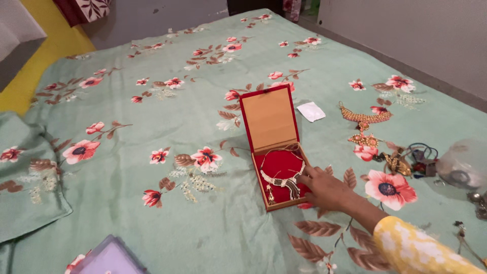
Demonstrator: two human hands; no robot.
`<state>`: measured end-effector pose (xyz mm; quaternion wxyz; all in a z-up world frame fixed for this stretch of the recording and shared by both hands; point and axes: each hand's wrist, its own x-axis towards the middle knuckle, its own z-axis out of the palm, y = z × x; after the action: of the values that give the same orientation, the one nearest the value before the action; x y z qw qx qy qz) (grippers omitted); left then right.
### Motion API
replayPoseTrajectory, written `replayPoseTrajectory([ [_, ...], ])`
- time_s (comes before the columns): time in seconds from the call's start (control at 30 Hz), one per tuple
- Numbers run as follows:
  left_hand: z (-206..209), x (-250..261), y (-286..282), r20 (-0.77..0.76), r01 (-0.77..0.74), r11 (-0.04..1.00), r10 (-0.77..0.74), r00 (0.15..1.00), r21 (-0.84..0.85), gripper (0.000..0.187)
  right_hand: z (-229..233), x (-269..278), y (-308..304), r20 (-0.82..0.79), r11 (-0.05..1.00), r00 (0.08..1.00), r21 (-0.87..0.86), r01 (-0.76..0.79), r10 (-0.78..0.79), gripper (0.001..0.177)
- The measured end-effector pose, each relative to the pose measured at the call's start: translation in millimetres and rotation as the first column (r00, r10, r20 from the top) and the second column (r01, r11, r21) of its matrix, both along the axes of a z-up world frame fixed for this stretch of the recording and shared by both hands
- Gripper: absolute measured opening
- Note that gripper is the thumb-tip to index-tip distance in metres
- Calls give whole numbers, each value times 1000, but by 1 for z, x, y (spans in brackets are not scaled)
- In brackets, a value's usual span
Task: The person handles a necklace and matching earrings from a red-lined box, then places them on a floral bedsheet. The person then picks up a second necklace and places it into the box. The person handles the jewelry by hand.
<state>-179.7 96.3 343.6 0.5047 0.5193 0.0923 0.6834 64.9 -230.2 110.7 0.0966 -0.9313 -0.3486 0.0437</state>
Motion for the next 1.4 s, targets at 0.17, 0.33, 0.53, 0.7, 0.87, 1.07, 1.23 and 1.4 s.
replayPoseTrajectory([
  [0.17, -17, 19, -16, -43, 8, 1000, -7, 999, 22, 28, 13, 24, -9, 4, 1000, 1000, 13, 22, -22, 44],
  [0.33, -40, 56, -45, -110, 58, 997, -52, 993, 47, 28, 24, 44, -25, -93, 997, 993, 7, 77, -76, 47],
  [0.53, -70, 90, -67, -297, 182, 981, -157, 942, 60, 28, 24, 63, -37, -153, 988, 977, -4, 152, -150, 38],
  [0.7, -131, 141, -103, -591, 396, 918, -304, 748, 30, 28, 14, 74, -42, -212, 983, 961, 1, 183, -179, 35],
  [0.87, -194, 189, -130, -801, 611, 790, -330, 499, 56, 26, -4, 79, -47, -237, 984, 962, 77, 159, -137, 36],
  [1.07, -240, 240, -151, -933, 731, 680, -228, 279, 52, 21, -14, 84, -46, -205, 972, 971, 171, 161, -125, 31],
  [1.23, -262, 283, -153, -956, 789, 562, 10, 292, 247, 19, -9, 85, -40, -218, 966, 969, 200, 163, -119, 26],
  [1.4, -273, 310, -146, -981, 832, 523, 150, 125, 186, 21, -4, 84, -38, -229, 965, 963, 189, 184, -138, 32],
])
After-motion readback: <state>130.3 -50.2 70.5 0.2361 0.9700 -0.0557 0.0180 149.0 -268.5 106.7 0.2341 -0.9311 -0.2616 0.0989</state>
